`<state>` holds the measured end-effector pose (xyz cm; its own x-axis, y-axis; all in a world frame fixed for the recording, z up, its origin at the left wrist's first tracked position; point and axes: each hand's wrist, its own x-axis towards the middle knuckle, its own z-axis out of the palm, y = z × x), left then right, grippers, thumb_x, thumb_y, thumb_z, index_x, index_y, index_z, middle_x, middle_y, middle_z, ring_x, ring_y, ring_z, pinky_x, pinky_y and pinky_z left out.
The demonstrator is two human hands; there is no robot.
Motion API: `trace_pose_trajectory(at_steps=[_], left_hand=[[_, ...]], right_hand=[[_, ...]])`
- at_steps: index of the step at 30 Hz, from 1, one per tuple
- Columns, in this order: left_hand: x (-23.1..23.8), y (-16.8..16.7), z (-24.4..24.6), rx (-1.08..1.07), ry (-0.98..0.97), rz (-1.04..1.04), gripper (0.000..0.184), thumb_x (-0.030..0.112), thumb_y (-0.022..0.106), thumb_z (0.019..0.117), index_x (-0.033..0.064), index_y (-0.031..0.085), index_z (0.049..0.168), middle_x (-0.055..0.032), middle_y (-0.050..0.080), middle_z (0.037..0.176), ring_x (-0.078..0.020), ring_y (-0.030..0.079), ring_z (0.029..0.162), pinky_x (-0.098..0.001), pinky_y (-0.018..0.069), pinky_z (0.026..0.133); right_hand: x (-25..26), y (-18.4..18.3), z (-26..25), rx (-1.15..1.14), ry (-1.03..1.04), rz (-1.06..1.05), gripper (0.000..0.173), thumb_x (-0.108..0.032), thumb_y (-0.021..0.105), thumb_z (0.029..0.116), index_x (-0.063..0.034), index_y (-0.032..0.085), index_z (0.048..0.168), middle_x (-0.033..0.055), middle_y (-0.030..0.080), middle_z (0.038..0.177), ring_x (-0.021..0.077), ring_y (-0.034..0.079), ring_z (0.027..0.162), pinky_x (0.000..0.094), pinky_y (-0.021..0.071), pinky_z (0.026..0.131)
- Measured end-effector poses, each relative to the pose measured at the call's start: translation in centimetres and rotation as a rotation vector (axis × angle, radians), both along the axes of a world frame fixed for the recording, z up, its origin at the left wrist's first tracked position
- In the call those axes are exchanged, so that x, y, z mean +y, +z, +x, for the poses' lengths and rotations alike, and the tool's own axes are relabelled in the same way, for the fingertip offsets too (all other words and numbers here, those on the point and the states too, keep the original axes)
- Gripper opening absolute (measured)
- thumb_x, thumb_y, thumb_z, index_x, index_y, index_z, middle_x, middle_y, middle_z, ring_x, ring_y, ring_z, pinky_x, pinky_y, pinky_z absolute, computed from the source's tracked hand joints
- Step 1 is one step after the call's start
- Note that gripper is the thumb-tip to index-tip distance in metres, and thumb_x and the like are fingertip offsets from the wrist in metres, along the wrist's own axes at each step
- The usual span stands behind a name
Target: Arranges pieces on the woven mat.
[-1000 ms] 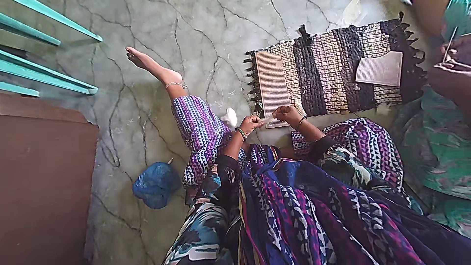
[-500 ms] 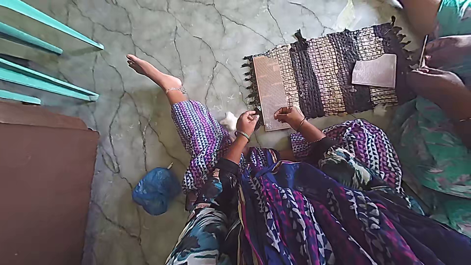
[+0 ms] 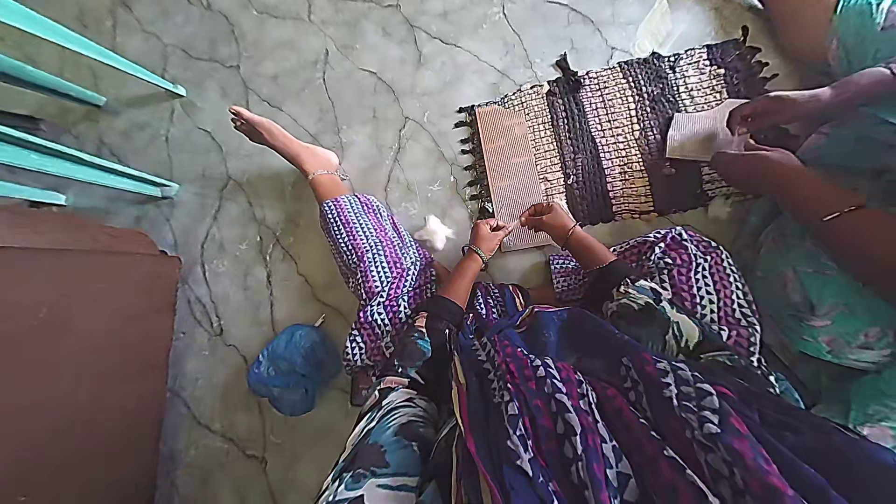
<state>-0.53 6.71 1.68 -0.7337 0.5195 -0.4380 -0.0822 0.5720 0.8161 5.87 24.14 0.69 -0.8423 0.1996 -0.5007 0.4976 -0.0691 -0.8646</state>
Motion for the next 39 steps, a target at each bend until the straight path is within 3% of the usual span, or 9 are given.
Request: trace_pose_trajectory(at_steps=[6,8,10,14,17,23,31,35,39], left_hand=[[-0.5,-3.1,0.0,0.091,-0.01,0.003,0.023,0.018,0.069,0.0997,-0.0042,0.072,0.106,-0.0218,0.071,0.099,-0.0319,0.067,0.092,-0.052,0.0526,0.087],[0.4,-2.9,-0.6,0.07,-0.014,-0.088,0.04,0.016,0.068,0.1,-0.0057,0.063,0.134,-0.027,0.068,0.12,-0.0386,0.065,0.115,-0.0534,0.048,0.105],[1.0,-2.4,-0.7,0.087,0.002,-0.161,0.058,0.021,0.063,0.1039,-0.0023,0.042,0.153,-0.0299,0.06,0.134,-0.0428,0.057,0.126,-0.0549,0.0431,0.11],[0.8,-2.5,0.0,0.303,-0.03,-0.199,0.038,0.014,0.04,0.1115,-0.0028,0.057,0.141,-0.0287,0.059,0.138,-0.0419,0.059,0.128,-0.0544,0.0467,0.109],[0.7,-2.7,0.6,0.379,-0.083,-0.218,0.034,0.006,0.044,0.1079,-0.0011,0.067,0.133,-0.0279,0.06,0.135,-0.0399,0.061,0.124,-0.0507,0.0486,0.107],[1.9,-2.6,0.8,0.351,-0.276,-0.389,0.05,0.026,0.042,0.1123,0.0083,0.04,0.159,-0.0296,0.049,0.147,-0.0428,0.06,0.125,-0.0548,0.0502,0.105],[1.5,-2.8,0.1,0.28,-0.155,-0.275,0.029,0.012,0.053,0.1069,0.0033,0.072,0.128,-0.0209,0.068,0.129,-0.0344,0.064,0.124,-0.0505,0.0466,0.11],[2.0,-2.5,-0.2,0.284,-0.119,-0.299,0.02,0.014,0.065,0.1008,0.003,0.076,0.114,-0.0161,0.072,0.122,-0.0321,0.066,0.12,-0.0521,0.0474,0.108],[3.0,-3.0,-0.5,0.303,-0.126,-0.31,0.02,0.012,0.065,0.1003,0.0011,0.075,0.113,-0.0172,0.071,0.124,-0.0321,0.065,0.122,-0.0508,0.0472,0.109]], right_hand=[[0.6,-1.4,-0.6,-0.014,0.06,0.165,0.011,-0.003,0.067,0.0965,0.0068,0.07,0.101,0.0095,0.068,0.086,0.0103,0.059,0.072,0.0304,0.0513,0.072],[0.9,-1.8,-1.1,-0.009,0.152,0.324,0.017,-0.007,0.067,0.0973,0.0072,0.072,0.106,0.0198,0.072,0.097,0.0261,0.067,0.089,0.0467,0.0527,0.088],[0.9,-1.8,-1.5,-0.03,0.21,0.476,0.021,-0.01,0.065,0.0987,0.0062,0.072,0.111,0.026,0.072,0.108,0.0399,0.068,0.106,0.0593,0.0484,0.098],[0.7,-2.7,-1.6,-0.079,0.275,0.733,0.027,-0.009,0.062,0.098,-0.0004,0.069,0.122,0.0255,0.068,0.122,0.0444,0.063,0.118,0.0625,0.0465,0.102],[0.7,-3.1,-1.8,-0.098,0.23,0.795,0.039,-0.013,0.071,0.0928,-0.0043,0.066,0.13,0.0252,0.064,0.129,0.0444,0.062,0.12,0.0634,0.0458,0.101],[0.9,-3.3,-1.7,-0.153,0.174,0.829,0.051,-0.02,0.076,0.0905,-0.008,0.061,0.138,0.0252,0.06,0.138,0.0431,0.06,0.125,0.0638,0.0452,0.103],[0.7,-3.1,-1.4,-0.172,0.186,0.868,0.054,-0.025,0.077,0.0899,-0.0087,0.06,0.138,0.0255,0.061,0.132,0.0431,0.061,0.12,0.0638,0.0464,0.099],[0.7,-3.0,-1.3,-0.168,0.183,0.875,0.051,-0.024,0.075,0.0911,-0.008,0.061,0.137,0.0251,0.063,0.13,0.042,0.062,0.119,0.0629,0.0466,0.099],[0.6,-2.9,-1.3,-0.177,0.181,0.877,0.051,-0.026,0.075,0.0923,-0.0076,0.061,0.137,0.0253,0.062,0.131,0.0425,0.062,0.119,0.0625,0.0465,0.099]])
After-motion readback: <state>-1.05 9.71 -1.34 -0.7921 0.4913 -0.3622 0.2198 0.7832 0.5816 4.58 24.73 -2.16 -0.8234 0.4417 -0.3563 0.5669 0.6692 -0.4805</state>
